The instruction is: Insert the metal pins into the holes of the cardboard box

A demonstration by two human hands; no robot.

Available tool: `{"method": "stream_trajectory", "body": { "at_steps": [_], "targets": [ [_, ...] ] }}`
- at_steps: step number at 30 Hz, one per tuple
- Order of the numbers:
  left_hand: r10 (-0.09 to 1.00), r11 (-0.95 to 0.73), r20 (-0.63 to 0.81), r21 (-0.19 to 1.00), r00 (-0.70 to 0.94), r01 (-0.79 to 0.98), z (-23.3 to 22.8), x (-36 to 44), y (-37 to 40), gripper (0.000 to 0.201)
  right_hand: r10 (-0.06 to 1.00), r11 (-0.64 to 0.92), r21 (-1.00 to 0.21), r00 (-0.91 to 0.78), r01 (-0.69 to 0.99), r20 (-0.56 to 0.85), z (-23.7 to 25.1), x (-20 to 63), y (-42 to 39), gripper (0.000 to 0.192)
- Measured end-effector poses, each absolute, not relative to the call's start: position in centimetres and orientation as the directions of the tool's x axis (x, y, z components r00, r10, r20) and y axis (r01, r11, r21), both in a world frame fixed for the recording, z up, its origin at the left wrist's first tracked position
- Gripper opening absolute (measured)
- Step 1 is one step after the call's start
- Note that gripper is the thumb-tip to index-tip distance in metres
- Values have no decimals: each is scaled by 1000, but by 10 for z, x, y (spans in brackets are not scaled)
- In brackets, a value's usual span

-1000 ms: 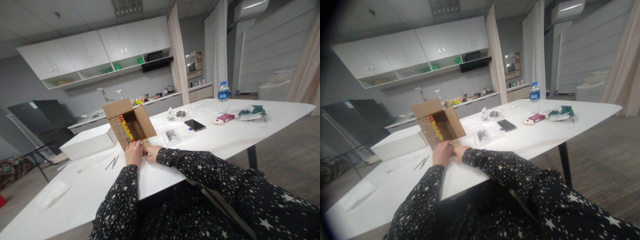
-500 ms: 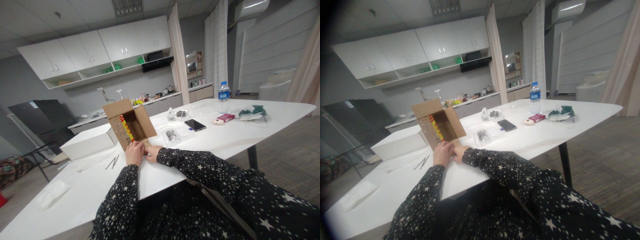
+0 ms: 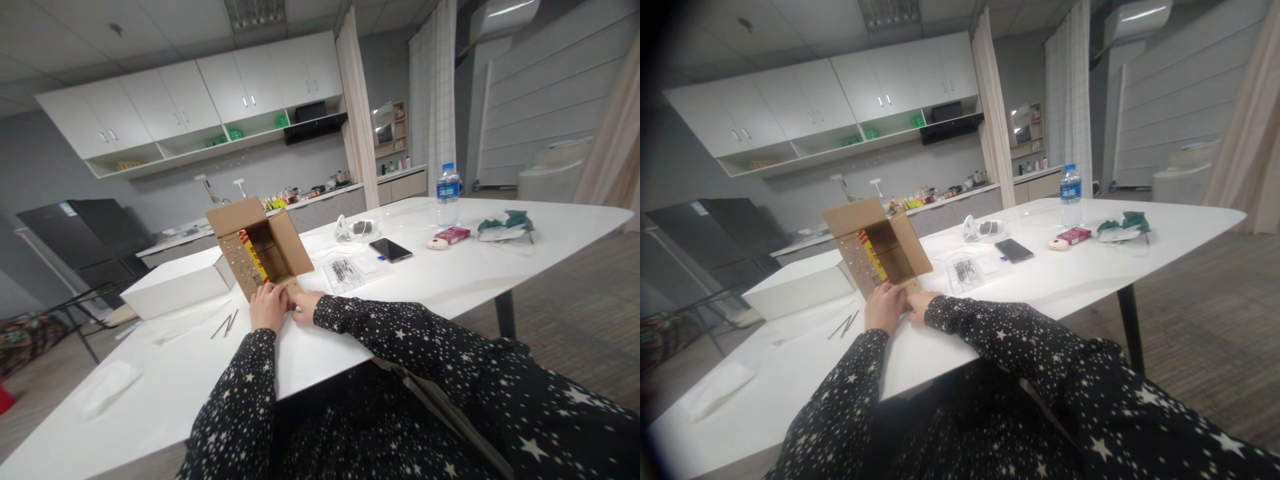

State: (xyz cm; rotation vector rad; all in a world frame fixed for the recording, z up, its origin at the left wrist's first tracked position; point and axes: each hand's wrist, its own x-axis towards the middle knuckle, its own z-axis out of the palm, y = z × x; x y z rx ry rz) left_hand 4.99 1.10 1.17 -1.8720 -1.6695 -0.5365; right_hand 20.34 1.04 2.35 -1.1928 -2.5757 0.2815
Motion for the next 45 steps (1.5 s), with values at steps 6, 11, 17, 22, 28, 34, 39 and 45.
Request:
{"method": "stream_trajectory", "body": {
  "at_steps": [6, 11, 17, 22, 28, 34, 39, 45],
  "targets": [
    [768, -41, 629, -139, 120, 989, 13, 50, 9, 29, 776, 629, -295, -603, 720, 182, 22, 202, 12, 31],
    [778, -22, 621, -123, 94, 992, 13, 50, 9, 28, 766, 640, -302, -619, 707, 175, 22, 203, 13, 32],
    [786, 8, 615, -112, 62, 994, 14, 50, 9, 27, 769, 637, -291, -617, 714, 167, 21, 202, 13, 33],
    [785, 1, 616, -95, 58, 995, 14, 49, 9, 26, 771, 635, -283, -614, 719, 171, 19, 202, 14, 33],
    [801, 1, 596, -92, 55, 996, 15, 47, 10, 27, 771, 636, -276, -611, 721, 180, 18, 201, 14, 33],
    [783, 25, 621, -79, 30, 997, 16, 46, 9, 25, 769, 637, -294, -614, 713, 179, 21, 204, 11, 33],
    [790, 28, 613, -48, 7, 998, 18, 46, 7, 25, 782, 621, -304, -597, 723, 179, 19, 203, 13, 33],
    [793, 44, 609, -28, -18, 999, 18, 46, 5, 25, 777, 628, -296, -594, 719, 207, 14, 202, 16, 30]
  ]
}}
